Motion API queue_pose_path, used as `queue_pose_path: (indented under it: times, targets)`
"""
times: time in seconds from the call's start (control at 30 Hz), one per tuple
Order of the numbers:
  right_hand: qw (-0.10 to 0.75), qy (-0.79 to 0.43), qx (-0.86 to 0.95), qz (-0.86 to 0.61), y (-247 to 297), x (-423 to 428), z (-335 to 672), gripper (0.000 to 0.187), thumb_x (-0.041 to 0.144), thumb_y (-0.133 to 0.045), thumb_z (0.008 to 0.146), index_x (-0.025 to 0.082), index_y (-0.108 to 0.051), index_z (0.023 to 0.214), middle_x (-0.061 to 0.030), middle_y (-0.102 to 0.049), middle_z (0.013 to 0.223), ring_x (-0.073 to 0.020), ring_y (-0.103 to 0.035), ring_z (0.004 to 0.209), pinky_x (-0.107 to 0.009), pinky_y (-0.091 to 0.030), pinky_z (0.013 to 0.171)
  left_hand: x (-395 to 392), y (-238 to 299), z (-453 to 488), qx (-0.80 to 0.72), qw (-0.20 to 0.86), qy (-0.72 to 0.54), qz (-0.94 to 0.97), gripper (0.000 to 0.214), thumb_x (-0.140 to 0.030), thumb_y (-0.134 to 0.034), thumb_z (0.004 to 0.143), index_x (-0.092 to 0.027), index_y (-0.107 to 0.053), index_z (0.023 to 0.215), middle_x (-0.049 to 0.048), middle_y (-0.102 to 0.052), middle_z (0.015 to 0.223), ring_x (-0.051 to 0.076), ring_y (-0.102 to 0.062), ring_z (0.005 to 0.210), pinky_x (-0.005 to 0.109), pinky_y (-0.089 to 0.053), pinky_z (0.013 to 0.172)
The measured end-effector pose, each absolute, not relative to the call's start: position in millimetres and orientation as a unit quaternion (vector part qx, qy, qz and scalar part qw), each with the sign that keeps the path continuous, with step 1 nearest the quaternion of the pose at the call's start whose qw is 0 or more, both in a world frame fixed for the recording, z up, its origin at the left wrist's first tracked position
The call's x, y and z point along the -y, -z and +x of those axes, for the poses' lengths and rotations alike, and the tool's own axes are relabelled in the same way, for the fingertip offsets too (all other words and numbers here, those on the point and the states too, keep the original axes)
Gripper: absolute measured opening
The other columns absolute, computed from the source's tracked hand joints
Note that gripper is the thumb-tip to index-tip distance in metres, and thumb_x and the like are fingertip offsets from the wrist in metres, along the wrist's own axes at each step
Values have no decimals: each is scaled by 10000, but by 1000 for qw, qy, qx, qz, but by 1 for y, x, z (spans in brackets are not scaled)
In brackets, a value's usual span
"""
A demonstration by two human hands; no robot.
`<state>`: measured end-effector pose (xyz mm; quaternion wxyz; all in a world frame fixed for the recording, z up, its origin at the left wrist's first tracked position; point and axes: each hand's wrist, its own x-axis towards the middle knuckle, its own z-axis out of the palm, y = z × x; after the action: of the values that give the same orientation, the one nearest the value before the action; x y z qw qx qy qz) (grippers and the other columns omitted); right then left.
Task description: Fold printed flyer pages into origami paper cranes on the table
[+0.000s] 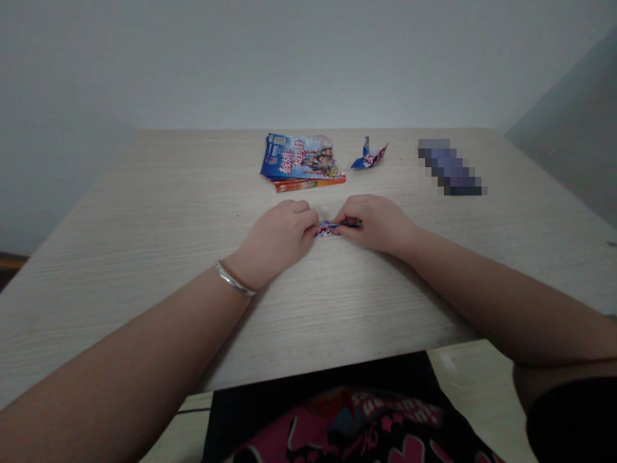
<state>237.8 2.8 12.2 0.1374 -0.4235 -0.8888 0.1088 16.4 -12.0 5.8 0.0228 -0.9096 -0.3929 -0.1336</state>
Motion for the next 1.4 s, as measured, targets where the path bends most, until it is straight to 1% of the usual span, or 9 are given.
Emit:
queue_pose_path:
  times: [0.1, 0.2, 0.43, 0.8, 0.9, 1.03, 1.1, 1.2, 1.4]
  targets:
    - [123, -93, 888, -434, -15, -2, 236, 103, 209, -704, 925, 176, -800, 941, -67, -746, 916, -196, -650, 874, -299, -427, 764, 11, -6, 16, 393, 26, 123, -911, 204, -163, -536, 982, -126, -700, 867, 109, -681, 875, 258, -647, 886, 375, -528, 821]
    - [111, -83, 885, -444, -16, -3, 235, 130, 230, -685, 932, 170, -796, 963, -76, -739, 928, -202, -650, 870, -305, -425, 756, 11, -7, 16, 395, 33, 110, -911, 186, -167, -532, 992, -125, -689, 901, 109, -677, 896, 264, -647, 902, 379, -527, 832]
    - [37, -49, 892, -447, -22, -8, 247, 181, 223, -651, 879, 185, -782, 997, -80, -760, 982, -231, -665, 931, -320, -419, 744, 9, -5, 17, 397, 34, 96, -912, 160, -147, -530, 998, -129, -675, 935, 105, -677, 936, 263, -643, 924, 372, -518, 827]
    - [-41, -67, 891, -447, -34, -15, 266, 149, 242, -618, 821, 191, -744, 881, -61, -740, 896, -200, -617, 786, -307, -350, 650, 12, -8, 14, 406, 7, 104, -908, 183, -167, -525, 1002, -122, -692, 943, 116, -683, 937, 270, -642, 945, 389, -523, 858]
    - [-7, -49, 888, -457, -34, -16, 271, 150, 243, -618, 815, 180, -741, 873, -73, -736, 891, -202, -607, 767, -305, -342, 633, 12, -8, 12, 412, 8, 111, -904, 181, -178, -534, 1006, -127, -690, 931, 111, -682, 925, 267, -647, 931, 384, -525, 848]
    - [117, -96, 883, -444, -26, -15, 266, 212, 173, -582, 816, 165, -744, 953, -57, -719, 865, -172, -593, 722, -289, -413, 683, 11, -8, 12, 411, 3, 125, -903, 168, -176, -548, 995, -135, -686, 908, 108, -678, 913, 266, -644, 928, 381, -522, 850]
    - [123, -108, 900, -404, -22, -14, 262, 232, 174, -611, 798, 170, -743, 989, -53, -723, 882, -174, -596, 736, -290, -429, 715, 10, -8, 11, 411, -3, 134, -902, 170, -176, -542, 993, -141, -685, 909, 106, -678, 916, 263, -640, 937, 382, -521, 864]
    - [115, -99, 905, -397, -19, -11, 259, 256, 177, -638, 796, 187, -734, 1034, -42, -731, 892, -170, -588, 726, -288, -416, 711, 10, -7, 9, 413, -7, 140, -900, 180, -167, -524, 994, -142, -693, 935, 108, -683, 932, 263, -638, 955, 390, -519, 892]
    - [110, -43, 900, -420, -18, -8, 257, 171, 235, -628, 887, 206, -742, 1012, -53, -741, 904, -195, -619, 811, -302, -400, 736, 8, -7, 9, 426, 33, 120, -896, 217, -134, -486, 983, -118, -700, 954, 139, -683, 946, 278, -629, 938, 402, -519, 862]
